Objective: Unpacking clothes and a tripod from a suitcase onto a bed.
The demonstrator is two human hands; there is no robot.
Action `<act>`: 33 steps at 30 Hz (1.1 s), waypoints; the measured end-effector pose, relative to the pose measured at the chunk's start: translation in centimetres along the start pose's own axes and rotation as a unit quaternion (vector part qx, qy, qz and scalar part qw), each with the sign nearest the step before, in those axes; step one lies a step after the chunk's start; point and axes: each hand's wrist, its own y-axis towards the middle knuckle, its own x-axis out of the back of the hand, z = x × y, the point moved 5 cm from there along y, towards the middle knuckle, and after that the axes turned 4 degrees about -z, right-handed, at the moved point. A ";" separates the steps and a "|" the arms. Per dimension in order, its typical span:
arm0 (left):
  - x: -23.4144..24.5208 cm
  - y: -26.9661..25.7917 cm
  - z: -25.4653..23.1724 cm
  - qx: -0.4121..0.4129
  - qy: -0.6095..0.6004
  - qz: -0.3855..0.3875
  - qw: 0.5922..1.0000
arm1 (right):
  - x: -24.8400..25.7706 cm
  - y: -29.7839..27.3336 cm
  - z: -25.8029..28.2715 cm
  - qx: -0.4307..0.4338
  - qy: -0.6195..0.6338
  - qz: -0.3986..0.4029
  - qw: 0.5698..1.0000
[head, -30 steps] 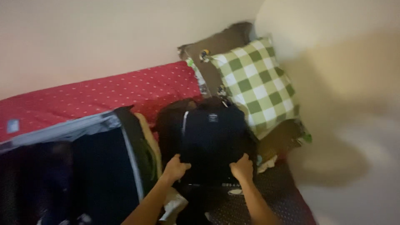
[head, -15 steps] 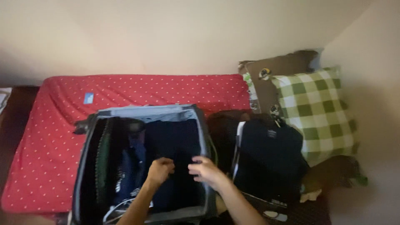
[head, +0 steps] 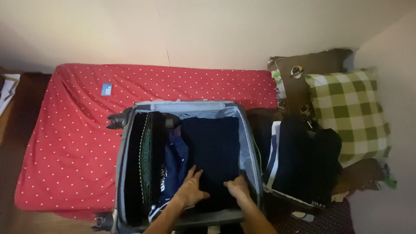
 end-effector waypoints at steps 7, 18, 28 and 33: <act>-0.8 -5.7 -4.4 -0.074 0.160 0.064 0.982 | 1.4 -2.8 5.3 0.038 0.183 0.033 0.982; 0.5 -2.8 -2.7 -0.181 -0.021 -0.230 0.956 | 3.1 -5.8 9.9 0.050 0.325 0.047 0.943; -0.9 -4.2 -4.0 -0.202 0.033 -0.303 0.931 | 2.6 -8.1 8.9 -0.061 0.283 0.221 0.931; 1.6 -6.0 -3.5 -0.232 -0.093 -0.258 0.933 | -0.9 1.7 9.8 0.213 0.243 0.234 0.917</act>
